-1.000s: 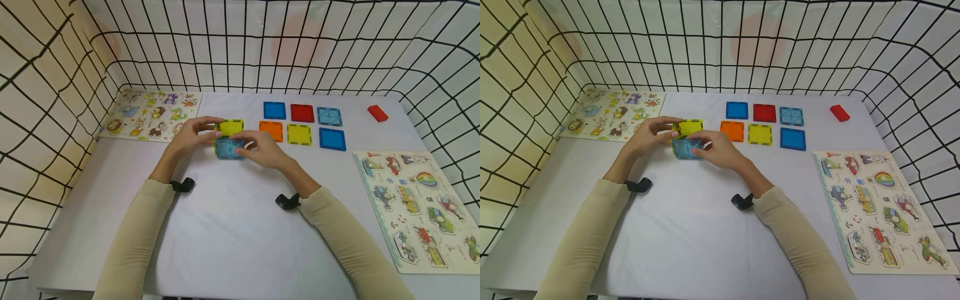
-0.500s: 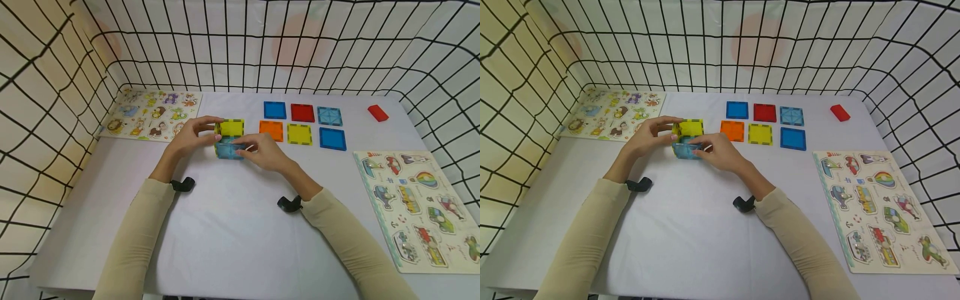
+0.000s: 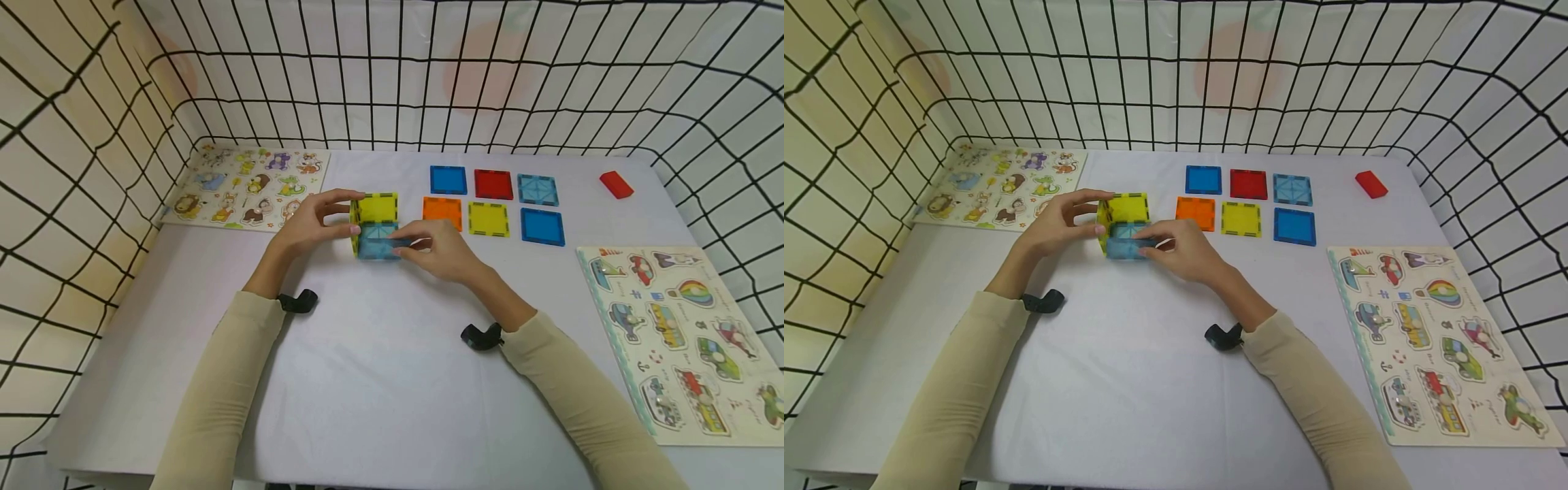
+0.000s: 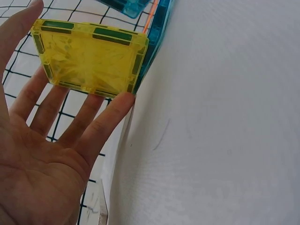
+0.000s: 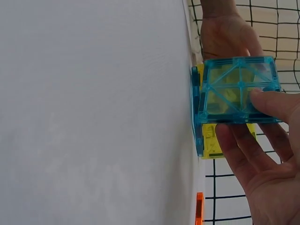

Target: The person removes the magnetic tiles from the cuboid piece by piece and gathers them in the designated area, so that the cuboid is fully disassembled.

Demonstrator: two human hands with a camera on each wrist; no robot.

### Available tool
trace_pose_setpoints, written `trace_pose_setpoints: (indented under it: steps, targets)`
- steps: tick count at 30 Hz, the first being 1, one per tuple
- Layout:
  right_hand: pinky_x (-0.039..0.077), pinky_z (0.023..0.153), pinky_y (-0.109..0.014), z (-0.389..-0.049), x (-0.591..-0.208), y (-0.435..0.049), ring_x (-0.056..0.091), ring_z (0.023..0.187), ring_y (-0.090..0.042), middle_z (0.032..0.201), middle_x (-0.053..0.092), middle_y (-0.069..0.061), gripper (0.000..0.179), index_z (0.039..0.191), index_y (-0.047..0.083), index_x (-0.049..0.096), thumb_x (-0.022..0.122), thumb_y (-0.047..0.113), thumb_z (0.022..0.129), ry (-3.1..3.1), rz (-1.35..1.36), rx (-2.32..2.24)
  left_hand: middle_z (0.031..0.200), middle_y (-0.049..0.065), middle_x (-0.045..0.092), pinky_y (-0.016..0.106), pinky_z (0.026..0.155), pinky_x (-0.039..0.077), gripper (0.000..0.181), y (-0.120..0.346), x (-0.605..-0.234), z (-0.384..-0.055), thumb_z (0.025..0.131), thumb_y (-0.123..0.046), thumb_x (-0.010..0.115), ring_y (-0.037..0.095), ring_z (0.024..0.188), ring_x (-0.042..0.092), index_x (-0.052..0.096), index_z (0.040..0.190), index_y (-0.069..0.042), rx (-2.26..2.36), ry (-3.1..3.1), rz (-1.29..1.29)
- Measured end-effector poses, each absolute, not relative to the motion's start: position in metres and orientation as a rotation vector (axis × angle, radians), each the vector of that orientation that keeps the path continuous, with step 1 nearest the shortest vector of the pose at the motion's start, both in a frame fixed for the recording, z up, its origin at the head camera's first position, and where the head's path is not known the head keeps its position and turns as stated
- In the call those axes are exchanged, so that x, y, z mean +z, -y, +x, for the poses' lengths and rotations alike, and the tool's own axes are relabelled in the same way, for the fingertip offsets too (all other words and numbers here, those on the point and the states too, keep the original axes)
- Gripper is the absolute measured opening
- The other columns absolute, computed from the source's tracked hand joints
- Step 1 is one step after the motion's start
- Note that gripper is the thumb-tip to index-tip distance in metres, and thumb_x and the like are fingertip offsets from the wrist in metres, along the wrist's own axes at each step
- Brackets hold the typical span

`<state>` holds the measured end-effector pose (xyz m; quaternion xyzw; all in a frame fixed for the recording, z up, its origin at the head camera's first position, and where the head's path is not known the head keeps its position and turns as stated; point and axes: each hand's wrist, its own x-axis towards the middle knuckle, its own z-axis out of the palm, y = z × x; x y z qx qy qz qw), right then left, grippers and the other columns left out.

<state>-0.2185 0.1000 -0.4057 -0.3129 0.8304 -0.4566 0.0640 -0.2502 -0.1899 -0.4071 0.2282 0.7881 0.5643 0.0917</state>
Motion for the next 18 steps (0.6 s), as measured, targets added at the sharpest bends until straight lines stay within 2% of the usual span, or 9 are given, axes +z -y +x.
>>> trace_pose_setpoints:
  steps: [8,18]
  targets:
    - [0.063,0.087,-0.038,-0.216,-0.404,-0.112,0.071,0.101,-0.020,0.114,0.077,-0.003,0.026,0.120,0.013,0.077,0.076,0.020,0.095,-2.547,-0.979,-1.395,0.158,0.009,0.048,0.064,0.113,0.043,0.070,0.187,-0.390,-0.238,0.084,-0.009,0.082,0.039,0.143,0.045,0.053,0.147,-0.007,1.650,-2.315,0.626]
    - [0.063,0.087,-0.040,-0.216,-0.402,-0.131,0.071,0.100,-0.019,0.120,0.076,-0.002,0.032,0.126,0.018,0.075,0.076,0.026,0.095,-2.646,-0.861,-1.355,0.158,0.005,0.047,0.048,0.102,0.056,0.089,0.190,-0.410,-0.252,0.076,-0.001,0.089,0.029,0.140,0.049,0.045,0.152,-0.014,1.697,-2.252,0.598]
